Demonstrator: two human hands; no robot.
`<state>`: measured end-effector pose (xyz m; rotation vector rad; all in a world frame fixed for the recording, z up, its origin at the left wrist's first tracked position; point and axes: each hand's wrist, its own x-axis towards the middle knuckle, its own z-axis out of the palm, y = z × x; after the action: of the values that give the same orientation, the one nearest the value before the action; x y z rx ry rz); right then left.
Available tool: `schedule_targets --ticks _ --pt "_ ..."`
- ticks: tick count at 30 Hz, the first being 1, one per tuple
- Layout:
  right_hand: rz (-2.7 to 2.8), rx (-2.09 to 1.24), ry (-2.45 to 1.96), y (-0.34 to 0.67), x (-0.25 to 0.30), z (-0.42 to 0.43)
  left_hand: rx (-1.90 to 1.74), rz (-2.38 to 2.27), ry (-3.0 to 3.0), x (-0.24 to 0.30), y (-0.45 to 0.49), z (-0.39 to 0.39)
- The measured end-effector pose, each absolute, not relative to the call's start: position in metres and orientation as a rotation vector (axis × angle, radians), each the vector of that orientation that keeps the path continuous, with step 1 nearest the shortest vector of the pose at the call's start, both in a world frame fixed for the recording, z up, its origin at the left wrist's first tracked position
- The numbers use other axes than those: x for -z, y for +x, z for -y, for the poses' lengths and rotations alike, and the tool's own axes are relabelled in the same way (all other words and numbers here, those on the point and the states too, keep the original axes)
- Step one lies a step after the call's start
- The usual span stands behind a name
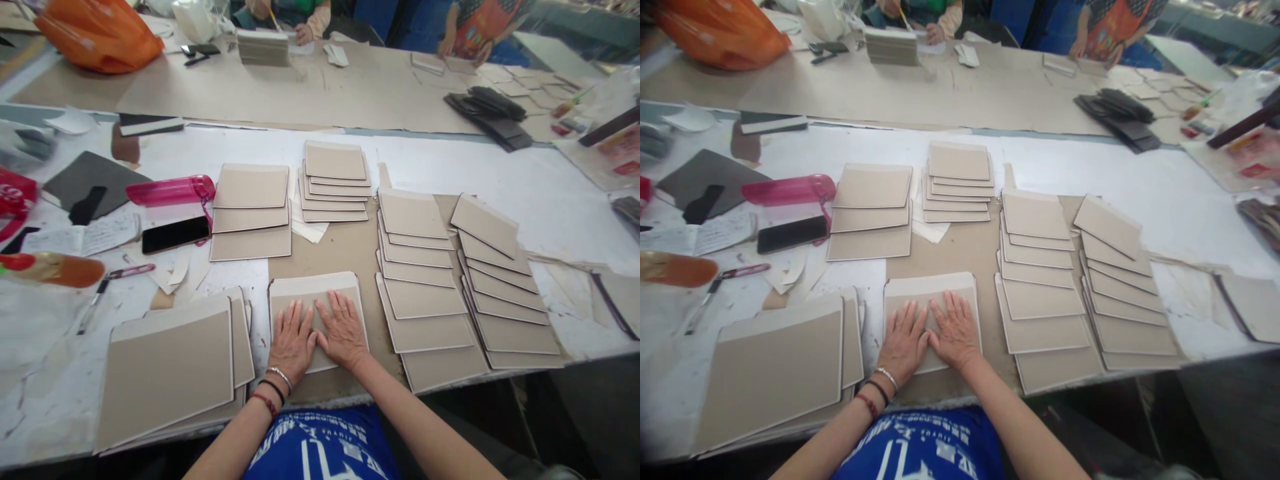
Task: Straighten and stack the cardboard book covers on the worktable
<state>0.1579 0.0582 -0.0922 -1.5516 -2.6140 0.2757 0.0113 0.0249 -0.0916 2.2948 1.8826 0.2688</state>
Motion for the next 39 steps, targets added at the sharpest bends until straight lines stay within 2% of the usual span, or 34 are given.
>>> schedule_targets --ticks 19,24,30,35,39 --pt "2.507 -0.291 -1.690 0.168 0.092 -0.071 -0.166 -1.864 2.260 0.099 0.012 -0.029" --pt "2.306 -0.228 -1.695 0.176 0.096 -0.070 -0.310 -1.840 2.184 0.097 0.010 -0.027" --pt "1.980 -0.331 -1.911 0.207 0.099 -0.054 -0.703 -2.039 1.355 0.091 -0.009 -0.007" --pt "1.932 -0.552 -1.991 0.212 0.088 -0.051 -0.899 -1.823 0.697 0.078 -0.018 -0.001" --pt "1.650 -0.860 -2.000 0.210 0.071 -0.061 -1.001 -1.666 0.482 0.067 -0.018 -0.010"
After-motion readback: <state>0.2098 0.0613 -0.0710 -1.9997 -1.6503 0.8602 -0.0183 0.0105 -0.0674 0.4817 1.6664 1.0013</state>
